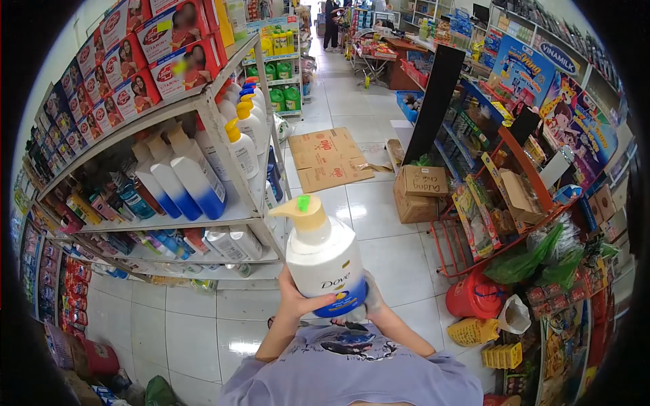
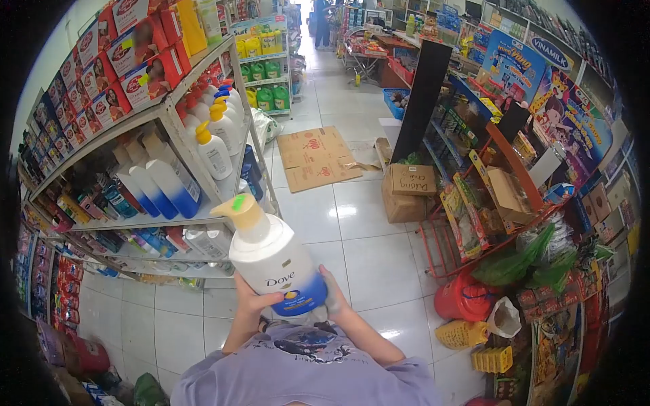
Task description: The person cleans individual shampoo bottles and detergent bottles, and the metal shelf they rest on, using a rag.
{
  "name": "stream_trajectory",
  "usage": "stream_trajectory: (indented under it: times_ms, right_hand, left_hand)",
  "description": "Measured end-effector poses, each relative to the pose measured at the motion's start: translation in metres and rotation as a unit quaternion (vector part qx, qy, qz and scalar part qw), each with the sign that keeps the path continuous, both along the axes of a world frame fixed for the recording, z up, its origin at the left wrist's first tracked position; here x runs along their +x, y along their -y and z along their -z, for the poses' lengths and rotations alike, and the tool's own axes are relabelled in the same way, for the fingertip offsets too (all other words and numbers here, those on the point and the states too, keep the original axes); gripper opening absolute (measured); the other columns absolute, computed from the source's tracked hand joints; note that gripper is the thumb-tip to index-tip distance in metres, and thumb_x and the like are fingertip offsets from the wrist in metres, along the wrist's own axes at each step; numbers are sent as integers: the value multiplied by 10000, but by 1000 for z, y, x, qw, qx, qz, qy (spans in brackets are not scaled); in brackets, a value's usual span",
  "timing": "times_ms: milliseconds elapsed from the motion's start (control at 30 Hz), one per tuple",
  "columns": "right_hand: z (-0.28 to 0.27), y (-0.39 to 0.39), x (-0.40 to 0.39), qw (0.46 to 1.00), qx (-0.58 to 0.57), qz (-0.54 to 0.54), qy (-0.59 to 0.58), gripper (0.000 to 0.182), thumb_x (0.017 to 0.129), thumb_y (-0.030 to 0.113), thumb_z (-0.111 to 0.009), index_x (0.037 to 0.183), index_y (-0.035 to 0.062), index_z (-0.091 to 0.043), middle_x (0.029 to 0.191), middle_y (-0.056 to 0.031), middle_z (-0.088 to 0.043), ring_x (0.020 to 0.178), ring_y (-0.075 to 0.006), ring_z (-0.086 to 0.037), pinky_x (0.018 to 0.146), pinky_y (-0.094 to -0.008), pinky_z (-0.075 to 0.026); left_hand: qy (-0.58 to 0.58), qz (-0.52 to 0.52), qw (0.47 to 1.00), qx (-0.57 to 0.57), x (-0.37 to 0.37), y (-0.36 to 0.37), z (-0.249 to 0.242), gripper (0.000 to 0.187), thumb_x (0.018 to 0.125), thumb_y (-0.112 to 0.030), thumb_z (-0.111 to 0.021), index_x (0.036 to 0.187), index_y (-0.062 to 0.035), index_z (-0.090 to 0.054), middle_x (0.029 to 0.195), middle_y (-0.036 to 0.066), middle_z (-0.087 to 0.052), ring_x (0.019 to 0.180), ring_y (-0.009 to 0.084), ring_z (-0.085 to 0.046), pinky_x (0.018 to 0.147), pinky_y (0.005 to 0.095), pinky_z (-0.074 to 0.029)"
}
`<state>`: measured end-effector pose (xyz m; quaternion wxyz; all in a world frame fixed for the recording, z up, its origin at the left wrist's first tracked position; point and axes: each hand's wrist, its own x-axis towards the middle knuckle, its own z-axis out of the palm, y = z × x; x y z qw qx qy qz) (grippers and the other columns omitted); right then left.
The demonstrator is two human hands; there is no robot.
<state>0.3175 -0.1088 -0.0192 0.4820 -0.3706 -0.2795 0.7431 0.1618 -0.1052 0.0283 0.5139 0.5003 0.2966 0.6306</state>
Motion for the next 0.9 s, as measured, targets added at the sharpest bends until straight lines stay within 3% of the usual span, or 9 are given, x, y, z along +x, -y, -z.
stream_trajectory:
  times_ms: [33,267,333,367,600,667,733,800,900]
  right_hand:
    - [-14,-1,-1,994,-83,-42,-49,468,838,406,-334,1097,35,-453,1066,-124,-506,941,-250,-507,839,-348,-392]
    - [-7,-19,-2,971,-83,-21,-222,509,820,440,-320,1130,51,-431,1090,-129,-493,960,-267,-498,859,-368,-378]
    - [-5,-26,-3,956,-82,-9,-280,524,814,451,-316,1141,56,-423,1099,-131,-488,967,-273,-496,866,-374,-373]
    - [-4,-29,-3,947,-81,-3,-310,531,811,456,-313,1146,59,-420,1103,-132,-486,970,-276,-494,870,-378,-371]
    - [-8,-19,11,916,-32,11,-400,582,783,504,-272,1134,67,-427,1122,-119,-467,1003,-268,-473,903,-392,-332]
    - [-4,-20,10,931,-66,117,-341,581,785,516,-251,1064,55,-467,1052,-115,-505,977,-260,-482,879,-379,-351]
    - [12,-22,16,915,99,119,-373,569,789,511,-258,986,35,-499,975,-125,-536,938,-262,-493,858,-380,-363]
    - [3,-25,14,905,105,146,-385,555,790,500,-289,948,18,-514,934,-140,-549,887,-271,-515,827,-382,-391]
    - [-15,-33,13,892,31,102,-439,510,797,485,-340,938,22,-503,893,-155,-549,789,-264,-553,735,-372,-450]
  left_hand:
    - [-1,0,1000,-3,-1,0,4,746,465,-105,-762,1098,50,-399,990,139,-542,892,192,-540,781,312,-426]
    - [-87,156,974,138,3,-21,31,871,431,-151,-794,1149,35,-338,1073,140,-478,982,211,-478,850,347,-370]
    - [69,-13,971,229,24,-18,10,932,431,-181,-803,1185,-4,-285,1138,154,-401,1037,258,-432,841,382,-374]
    - [-82,-66,954,282,17,-21,14,1008,445,-215,-806,1225,-50,-189,1184,168,-318,1084,294,-376,836,406,-375]
    - [-133,-139,964,185,65,16,14,990,508,-327,-773,1197,79,-188,1182,190,-302,1114,287,-332,932,385,-260]
    - [-118,-99,974,168,65,17,18,957,517,-345,-765,1187,70,-223,1157,176,-337,1097,270,-349,919,370,-275]
    - [-100,-55,980,164,63,16,34,925,525,-363,-758,1176,61,-258,1132,163,-373,1080,253,-365,907,354,-290]
    - [-34,-52,997,40,58,24,58,785,548,-323,-740,1130,38,-358,1060,120,-449,1019,212,-412,868,325,-327]
    - [-29,-32,998,43,44,24,54,763,556,-310,-730,1127,37,-362,1061,117,-451,1016,210,-416,867,323,-330]
